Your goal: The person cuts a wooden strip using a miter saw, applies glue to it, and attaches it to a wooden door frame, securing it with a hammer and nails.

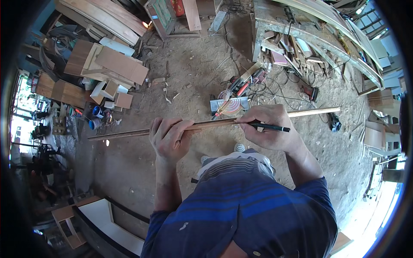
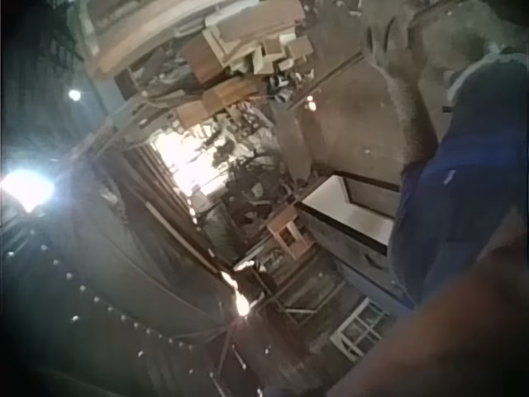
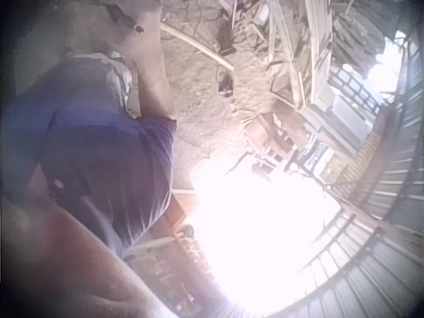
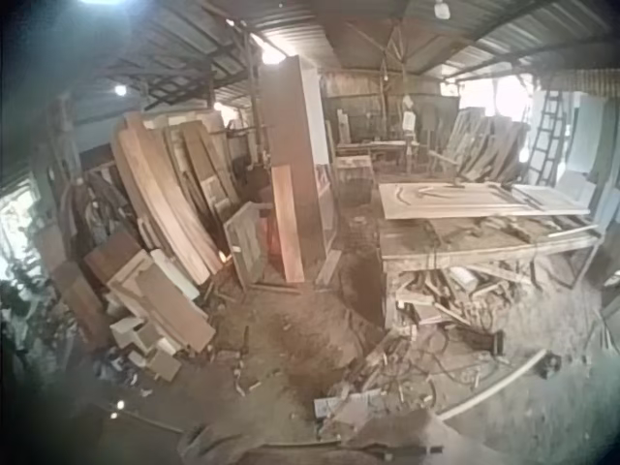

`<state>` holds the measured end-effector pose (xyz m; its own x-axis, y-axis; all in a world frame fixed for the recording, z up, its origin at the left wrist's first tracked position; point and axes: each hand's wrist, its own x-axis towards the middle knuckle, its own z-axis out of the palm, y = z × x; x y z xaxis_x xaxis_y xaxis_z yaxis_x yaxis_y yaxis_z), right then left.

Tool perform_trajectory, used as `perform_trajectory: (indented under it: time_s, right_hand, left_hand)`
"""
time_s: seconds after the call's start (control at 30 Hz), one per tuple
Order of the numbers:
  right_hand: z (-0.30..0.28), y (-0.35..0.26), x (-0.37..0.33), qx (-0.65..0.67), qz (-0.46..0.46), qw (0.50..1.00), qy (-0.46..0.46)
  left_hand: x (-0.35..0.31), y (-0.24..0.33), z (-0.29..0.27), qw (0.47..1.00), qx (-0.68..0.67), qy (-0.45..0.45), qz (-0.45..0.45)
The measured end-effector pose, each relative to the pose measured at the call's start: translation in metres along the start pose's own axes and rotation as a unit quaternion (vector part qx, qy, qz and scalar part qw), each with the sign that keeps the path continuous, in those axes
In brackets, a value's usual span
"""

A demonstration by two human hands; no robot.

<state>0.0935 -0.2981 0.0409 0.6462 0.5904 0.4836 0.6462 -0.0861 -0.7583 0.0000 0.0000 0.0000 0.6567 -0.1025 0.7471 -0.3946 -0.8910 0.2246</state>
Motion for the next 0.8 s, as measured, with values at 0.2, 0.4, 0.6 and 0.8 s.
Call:
perform_trajectory:
  time_s: [0.2,0.4,0.6,0.8]
  right_hand:
    - [-0.038,0.022,-0.011,0.030,-0.021,0.998,-0.047]
    - [-0.053,0.042,-0.011,0.067,-0.008,0.996,-0.053]
    - [-0.046,0.053,0.000,0.088,0.011,0.996,-0.016]
    - [-0.030,0.063,0.022,0.083,0.022,0.995,-0.057]
  left_hand:
    - [0.010,0.036,0.024,1.000,0.004,0.001,-0.015]
    - [0.018,0.053,0.032,0.999,0.043,-0.006,-0.032]
    - [0.023,0.046,0.036,0.998,0.050,-0.009,-0.033]
    - [0.024,0.001,0.044,0.999,0.021,-0.008,-0.029]
